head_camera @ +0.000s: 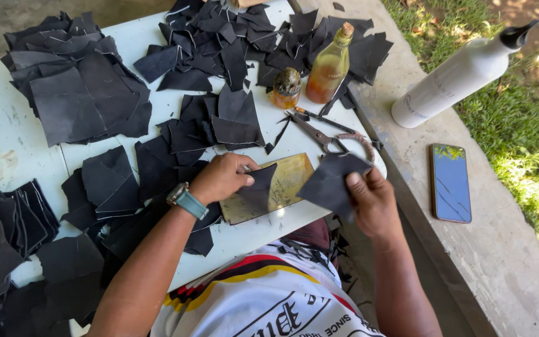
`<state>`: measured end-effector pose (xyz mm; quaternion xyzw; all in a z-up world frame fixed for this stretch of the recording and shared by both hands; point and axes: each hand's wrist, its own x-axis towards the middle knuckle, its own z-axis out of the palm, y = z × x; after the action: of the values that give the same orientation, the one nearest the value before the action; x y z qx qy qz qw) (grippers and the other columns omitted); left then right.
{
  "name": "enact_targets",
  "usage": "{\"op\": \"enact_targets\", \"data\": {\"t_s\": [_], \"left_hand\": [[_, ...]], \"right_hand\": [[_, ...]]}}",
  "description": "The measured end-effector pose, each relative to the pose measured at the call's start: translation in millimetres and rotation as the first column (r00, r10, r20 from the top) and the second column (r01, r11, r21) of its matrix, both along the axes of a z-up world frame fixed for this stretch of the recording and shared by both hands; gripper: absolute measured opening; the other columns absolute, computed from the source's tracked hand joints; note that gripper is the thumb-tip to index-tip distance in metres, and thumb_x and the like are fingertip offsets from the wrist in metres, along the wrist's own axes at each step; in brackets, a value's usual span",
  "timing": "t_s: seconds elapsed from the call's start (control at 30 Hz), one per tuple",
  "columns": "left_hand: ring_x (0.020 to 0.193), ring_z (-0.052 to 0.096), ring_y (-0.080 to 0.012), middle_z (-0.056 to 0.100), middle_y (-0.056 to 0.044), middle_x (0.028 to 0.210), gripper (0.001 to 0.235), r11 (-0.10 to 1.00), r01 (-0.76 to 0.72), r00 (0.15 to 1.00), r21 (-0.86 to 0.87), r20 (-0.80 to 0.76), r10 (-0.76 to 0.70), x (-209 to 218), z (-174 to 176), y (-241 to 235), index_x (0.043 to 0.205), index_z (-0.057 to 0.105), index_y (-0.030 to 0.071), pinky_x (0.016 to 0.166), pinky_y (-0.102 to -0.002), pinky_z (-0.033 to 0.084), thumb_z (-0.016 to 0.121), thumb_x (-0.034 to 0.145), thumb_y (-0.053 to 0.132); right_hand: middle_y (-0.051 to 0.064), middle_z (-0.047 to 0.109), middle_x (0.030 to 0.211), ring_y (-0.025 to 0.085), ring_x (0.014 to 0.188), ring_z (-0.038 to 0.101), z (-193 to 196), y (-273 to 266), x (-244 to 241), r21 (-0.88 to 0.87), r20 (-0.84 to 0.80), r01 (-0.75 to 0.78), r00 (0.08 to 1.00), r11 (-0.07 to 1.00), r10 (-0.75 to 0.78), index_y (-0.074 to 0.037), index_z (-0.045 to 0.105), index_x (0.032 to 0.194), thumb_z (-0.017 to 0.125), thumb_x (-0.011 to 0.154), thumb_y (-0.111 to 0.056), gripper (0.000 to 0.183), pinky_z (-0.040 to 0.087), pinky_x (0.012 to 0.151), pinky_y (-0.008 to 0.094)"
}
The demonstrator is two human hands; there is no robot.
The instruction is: The person uses a rectangular template to mark and cut black leather pieces on a white table. They repeatedly place the template on a leather piece, trace its outline with a pencil, and then cut along the marked lines using scissors. The cut pieces are stacked on the table.
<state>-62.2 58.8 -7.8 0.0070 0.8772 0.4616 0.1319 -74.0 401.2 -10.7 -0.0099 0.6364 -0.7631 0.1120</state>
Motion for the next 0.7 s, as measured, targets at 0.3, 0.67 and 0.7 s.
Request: {"op": "enact_targets", "data": {"t_s": [0.3,0.67,0.7], "left_hand": [[0.112,0.066,-0.0345,0.067,-0.018,0.123,0.060,0.987,-0.092,0.897,-0.129,-0.440,0.026,27,38,6,0.128,0.063,0.006,0.092,-0.041,0.053,0.085,0.074,0.021],[0.119,0.052,-0.0446,0.044,-0.017,0.144,0.086,0.901,0.155,0.947,-0.406,-0.199,-0.253,13,35,59,0.132,0.062,0.018,0.101,-0.048,0.045,0.095,0.056,0.041],[0.119,0.052,-0.0437,0.047,-0.015,0.142,0.083,0.911,0.143,0.951,-0.386,-0.203,-0.235,15,34,57,0.131,0.063,0.018,0.101,-0.048,0.045,0.094,0.057,0.041]], "right_hand": [[0.016,0.067,0.095,0.019,0.081,0.064,14,-34,-31,0.684,-0.149,-0.138,0.935,0.716,0.322,0.003,0.067,0.112,0.065,0.106,-0.024,0.028,0.052,0.074,0.039],[0.009,0.074,0.123,0.018,0.074,0.073,51,-55,-5,0.661,0.052,-0.237,0.961,0.712,0.272,-0.008,0.041,0.149,0.044,0.095,-0.007,0.053,0.059,0.064,0.033],[0.009,0.074,0.122,0.017,0.074,0.072,50,-51,-2,0.640,0.054,-0.242,0.961,0.730,0.272,-0.008,0.040,0.150,0.043,0.093,-0.005,0.056,0.059,0.064,0.032]]}}
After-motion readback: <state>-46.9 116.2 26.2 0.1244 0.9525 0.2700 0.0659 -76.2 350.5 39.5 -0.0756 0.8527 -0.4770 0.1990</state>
